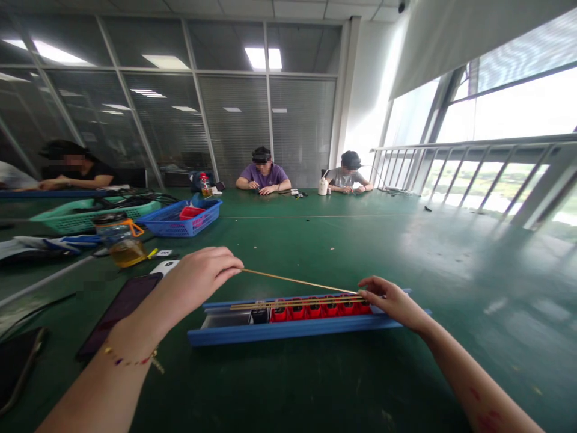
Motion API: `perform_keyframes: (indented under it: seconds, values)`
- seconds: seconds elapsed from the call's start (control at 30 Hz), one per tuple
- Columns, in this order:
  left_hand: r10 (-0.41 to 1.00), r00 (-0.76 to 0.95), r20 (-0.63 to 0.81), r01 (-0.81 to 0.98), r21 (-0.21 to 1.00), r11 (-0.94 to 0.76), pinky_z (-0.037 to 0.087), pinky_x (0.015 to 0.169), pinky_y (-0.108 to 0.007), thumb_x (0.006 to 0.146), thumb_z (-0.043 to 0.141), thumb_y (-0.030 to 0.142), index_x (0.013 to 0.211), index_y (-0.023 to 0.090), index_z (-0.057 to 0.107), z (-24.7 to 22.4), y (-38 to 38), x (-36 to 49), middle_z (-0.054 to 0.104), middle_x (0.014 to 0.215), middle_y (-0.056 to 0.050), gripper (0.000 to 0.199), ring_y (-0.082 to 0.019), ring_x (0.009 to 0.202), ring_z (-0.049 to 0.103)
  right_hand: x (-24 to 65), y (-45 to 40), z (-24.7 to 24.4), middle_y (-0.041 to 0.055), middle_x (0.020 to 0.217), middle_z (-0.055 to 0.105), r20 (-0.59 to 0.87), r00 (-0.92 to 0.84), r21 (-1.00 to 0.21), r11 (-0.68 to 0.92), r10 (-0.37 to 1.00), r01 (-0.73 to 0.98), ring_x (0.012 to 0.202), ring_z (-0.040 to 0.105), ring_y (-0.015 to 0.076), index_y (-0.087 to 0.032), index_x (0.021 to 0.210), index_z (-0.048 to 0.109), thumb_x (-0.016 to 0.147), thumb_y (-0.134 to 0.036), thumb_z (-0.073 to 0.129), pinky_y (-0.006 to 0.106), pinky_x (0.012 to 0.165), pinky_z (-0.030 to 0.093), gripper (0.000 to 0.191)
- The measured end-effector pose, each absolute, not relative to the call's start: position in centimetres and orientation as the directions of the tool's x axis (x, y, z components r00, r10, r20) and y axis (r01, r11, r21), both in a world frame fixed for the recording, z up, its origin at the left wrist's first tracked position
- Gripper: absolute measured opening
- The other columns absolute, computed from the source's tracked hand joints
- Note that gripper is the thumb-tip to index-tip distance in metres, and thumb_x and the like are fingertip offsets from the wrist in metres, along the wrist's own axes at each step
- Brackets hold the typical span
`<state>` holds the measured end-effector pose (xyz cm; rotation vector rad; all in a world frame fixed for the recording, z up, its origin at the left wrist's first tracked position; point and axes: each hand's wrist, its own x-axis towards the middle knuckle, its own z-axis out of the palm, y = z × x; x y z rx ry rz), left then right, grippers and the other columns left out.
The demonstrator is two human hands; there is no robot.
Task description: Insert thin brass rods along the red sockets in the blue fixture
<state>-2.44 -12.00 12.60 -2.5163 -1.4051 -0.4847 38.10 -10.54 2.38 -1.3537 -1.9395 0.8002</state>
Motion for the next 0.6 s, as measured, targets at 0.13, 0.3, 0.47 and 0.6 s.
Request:
perform_keyframes:
  seconds: [0.13, 0.3, 0.47, 0.6]
  values:
    - [0.782, 0.399, 0.479, 0.903, -0.055, -0.426, 0.039, 0.075, -0.026, 0.082, 0.046, 0.037, 0.087, 0.026, 0.063, 13.9, -11.1, -3.9, 0.063, 0.094, 0.0, 0.021, -0.018, 0.086, 0.056, 38.6, -10.3, 2.0, -0.0002, 0.075, 0.059, 0.166, -0.278, -0.812, 0.291, 0.946, 0.506, 0.071, 0.058, 0.0156, -0.02, 0.097, 0.047, 0.079, -0.046, 0.051, 0.028, 0.064, 0.047, 0.032]
    - [0.853, 0.349, 0.389, 0.926, 0.0, -0.378, 0.039, 0.066, -0.025, 0.079, 0.047, 0.032, 0.081, 0.025, 0.064, 12.0, -8.1, -2.6, 0.064, 0.087, 0.0, 0.018, -0.017, 0.075, 0.058, 38.9, -10.0, 1.6, -0.0021, 0.069, 0.056, 0.207, -0.275, -0.764, 0.331, 0.939, 0.554, 0.065, 0.054, 0.0136, -0.02, 0.079, 0.046, 0.076, -0.045, 0.055, 0.025, 0.059, 0.045, 0.026]
    - [0.904, 0.355, 0.238, 0.922, 0.071, -0.381, 0.038, 0.062, -0.023, 0.075, 0.05, 0.029, 0.077, 0.026, 0.066, 8.3, -5.0, -0.4, 0.066, 0.083, 0.0, 0.016, -0.016, 0.074, 0.059, 38.6, -10.3, 2.1, 0.0, 0.074, 0.059, 0.192, -0.314, -0.732, 0.349, 0.93, 0.586, 0.068, 0.055, 0.0138, -0.019, 0.082, 0.052, 0.08, -0.044, 0.05, 0.025, 0.061, 0.044, 0.025]
    - [0.918, 0.378, 0.12, 0.909, 0.138, -0.392, 0.039, 0.064, -0.023, 0.073, 0.053, 0.028, 0.076, 0.025, 0.066, 6.1, -3.4, 0.1, 0.068, 0.081, 0.001, 0.014, -0.015, 0.073, 0.06, 38.8, -10.3, 2.1, -0.0001, 0.072, 0.06, 0.189, -0.314, -0.71, 0.35, 0.93, 0.611, 0.066, 0.054, 0.0136, -0.019, 0.081, 0.054, 0.08, -0.044, 0.05, 0.024, 0.059, 0.043, 0.026]
